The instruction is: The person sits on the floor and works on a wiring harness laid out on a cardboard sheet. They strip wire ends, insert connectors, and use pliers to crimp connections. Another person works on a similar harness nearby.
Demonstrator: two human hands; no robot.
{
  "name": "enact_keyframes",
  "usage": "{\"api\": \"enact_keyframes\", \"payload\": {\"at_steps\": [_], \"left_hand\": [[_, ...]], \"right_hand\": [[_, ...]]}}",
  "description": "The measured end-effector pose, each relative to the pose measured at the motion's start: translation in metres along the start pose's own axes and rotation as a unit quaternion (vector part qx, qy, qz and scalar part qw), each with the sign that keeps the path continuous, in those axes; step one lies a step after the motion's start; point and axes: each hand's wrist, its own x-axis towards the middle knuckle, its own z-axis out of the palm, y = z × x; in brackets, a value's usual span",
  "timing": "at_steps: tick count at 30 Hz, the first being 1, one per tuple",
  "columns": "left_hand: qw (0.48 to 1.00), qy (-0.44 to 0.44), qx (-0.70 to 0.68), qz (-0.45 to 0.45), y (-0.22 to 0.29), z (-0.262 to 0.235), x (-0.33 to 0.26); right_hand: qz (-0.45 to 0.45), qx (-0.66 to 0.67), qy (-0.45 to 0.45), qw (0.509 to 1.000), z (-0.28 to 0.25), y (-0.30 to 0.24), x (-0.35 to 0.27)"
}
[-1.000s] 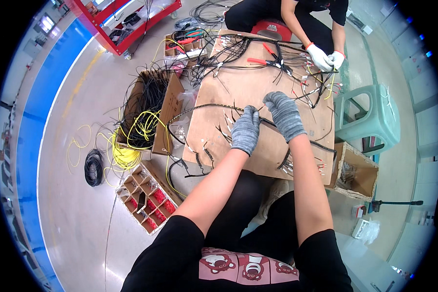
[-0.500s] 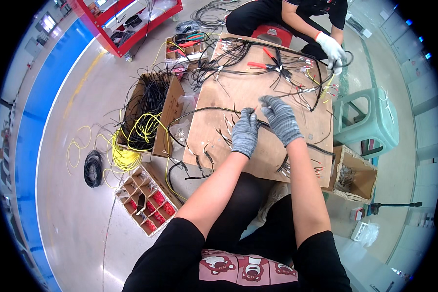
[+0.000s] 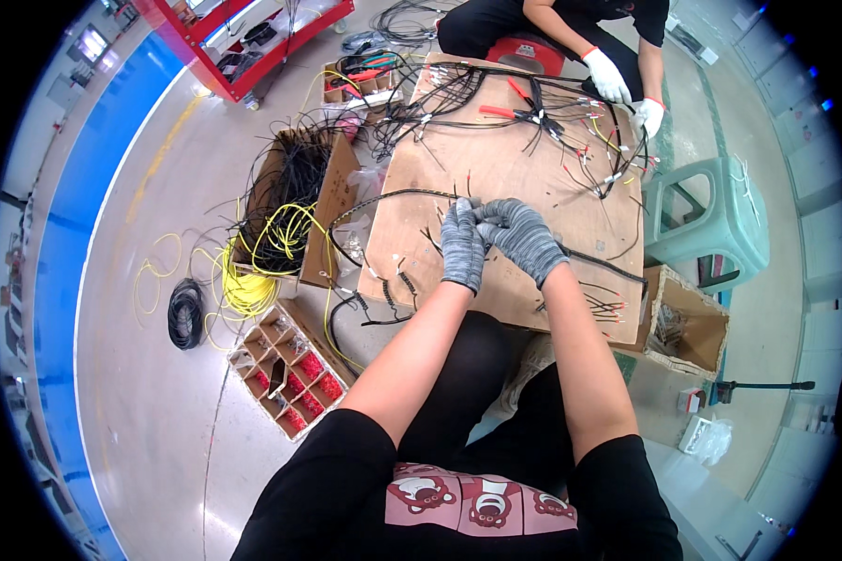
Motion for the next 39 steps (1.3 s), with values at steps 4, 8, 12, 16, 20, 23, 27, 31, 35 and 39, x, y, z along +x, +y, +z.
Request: {"api": "enact_keyframes", "payload": {"at_steps": [4,8,12,16,20,23,27,31,35,39], "left_hand": [[0.996,-0.002,0.085,-0.006,0.001,0.004,0.000],[0.993,0.002,0.117,-0.008,0.004,0.012,-0.007],[0.996,-0.002,0.093,0.002,0.007,0.019,-0.009],[0.994,-0.035,0.102,0.011,-0.001,0.022,-0.010],[0.994,-0.031,0.101,-0.034,0.006,0.027,-0.019],[0.990,-0.025,0.076,-0.112,0.018,0.036,-0.026],[0.992,-0.014,0.058,-0.115,0.018,0.017,-0.024],[0.986,0.054,0.156,-0.021,0.004,-0.002,-0.012],[0.949,0.074,0.300,0.059,-0.010,-0.013,0.002],[0.823,0.107,0.520,0.204,-0.025,-0.023,0.027]], "right_hand": [[-0.026,-0.115,0.042,0.992,0.003,-0.004,-0.001],[-0.045,-0.184,0.082,0.978,0.003,-0.008,-0.001],[-0.051,-0.135,0.074,0.987,-0.002,-0.012,0.000],[-0.061,-0.156,0.069,0.983,-0.008,-0.006,0.001],[-0.047,-0.054,0.087,0.994,-0.010,-0.008,-0.005],[-0.027,0.152,0.086,0.984,-0.013,0.018,-0.005],[0.034,0.197,0.063,0.978,-0.014,0.009,-0.004],[0.101,0.327,0.064,0.937,-0.020,-0.010,-0.003],[0.132,0.246,0.103,0.955,-0.028,-0.017,-0.002],[0.088,0.216,0.074,0.970,-0.028,0.002,0.002]]}}
